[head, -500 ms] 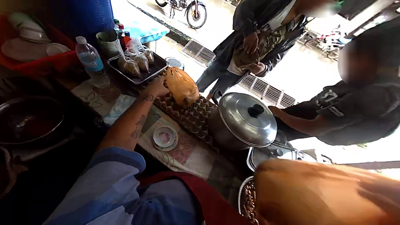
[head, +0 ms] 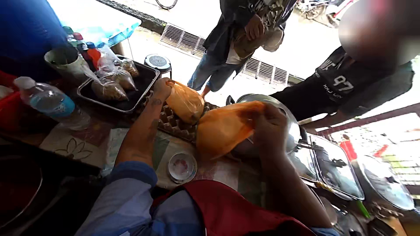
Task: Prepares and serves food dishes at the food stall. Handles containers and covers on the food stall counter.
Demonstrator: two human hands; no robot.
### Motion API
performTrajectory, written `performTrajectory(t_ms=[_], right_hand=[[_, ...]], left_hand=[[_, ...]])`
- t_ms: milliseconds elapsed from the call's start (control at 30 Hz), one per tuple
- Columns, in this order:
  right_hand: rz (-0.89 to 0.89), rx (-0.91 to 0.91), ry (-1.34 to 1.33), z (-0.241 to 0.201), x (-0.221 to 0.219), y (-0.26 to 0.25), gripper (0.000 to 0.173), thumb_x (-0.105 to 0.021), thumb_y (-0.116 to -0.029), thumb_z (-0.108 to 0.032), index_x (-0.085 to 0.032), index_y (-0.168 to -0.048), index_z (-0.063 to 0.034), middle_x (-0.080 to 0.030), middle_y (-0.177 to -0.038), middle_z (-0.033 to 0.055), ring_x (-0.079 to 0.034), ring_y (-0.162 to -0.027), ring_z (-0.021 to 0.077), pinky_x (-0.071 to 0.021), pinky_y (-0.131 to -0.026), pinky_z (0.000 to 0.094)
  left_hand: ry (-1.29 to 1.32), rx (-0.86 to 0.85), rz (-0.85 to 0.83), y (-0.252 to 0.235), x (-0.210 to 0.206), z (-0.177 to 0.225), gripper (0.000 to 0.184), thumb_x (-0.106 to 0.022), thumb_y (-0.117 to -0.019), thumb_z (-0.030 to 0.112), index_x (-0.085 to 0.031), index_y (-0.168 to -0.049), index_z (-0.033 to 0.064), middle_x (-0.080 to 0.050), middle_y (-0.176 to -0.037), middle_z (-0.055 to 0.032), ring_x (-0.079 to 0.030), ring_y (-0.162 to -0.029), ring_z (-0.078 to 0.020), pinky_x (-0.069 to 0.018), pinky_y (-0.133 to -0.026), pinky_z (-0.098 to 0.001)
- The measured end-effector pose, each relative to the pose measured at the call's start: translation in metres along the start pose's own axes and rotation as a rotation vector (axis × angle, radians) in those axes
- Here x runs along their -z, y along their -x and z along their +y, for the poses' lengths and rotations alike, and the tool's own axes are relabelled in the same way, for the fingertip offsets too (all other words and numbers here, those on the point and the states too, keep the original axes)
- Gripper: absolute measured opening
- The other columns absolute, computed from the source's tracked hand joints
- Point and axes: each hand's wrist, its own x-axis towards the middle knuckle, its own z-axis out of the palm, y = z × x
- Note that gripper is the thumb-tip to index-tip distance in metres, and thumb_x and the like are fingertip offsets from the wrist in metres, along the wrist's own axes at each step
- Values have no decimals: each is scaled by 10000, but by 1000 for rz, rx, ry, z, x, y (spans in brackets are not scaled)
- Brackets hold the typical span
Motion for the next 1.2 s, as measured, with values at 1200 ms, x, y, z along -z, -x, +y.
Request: performTrajectory(t_ms=[1200], right_hand=[[-532,-448,452,63,-107,-118,270,-494,-1061,-128,-650,-1222,22,-693,-1184,207,-663,-1151,347,-532,-946,546]], left_hand=[[646,-134,69,-47,-21,-15,236,-377,-1098,134,-551,-1097,-25,-690,-964,-28,-694,-891,-101,-594,-855,-309]])
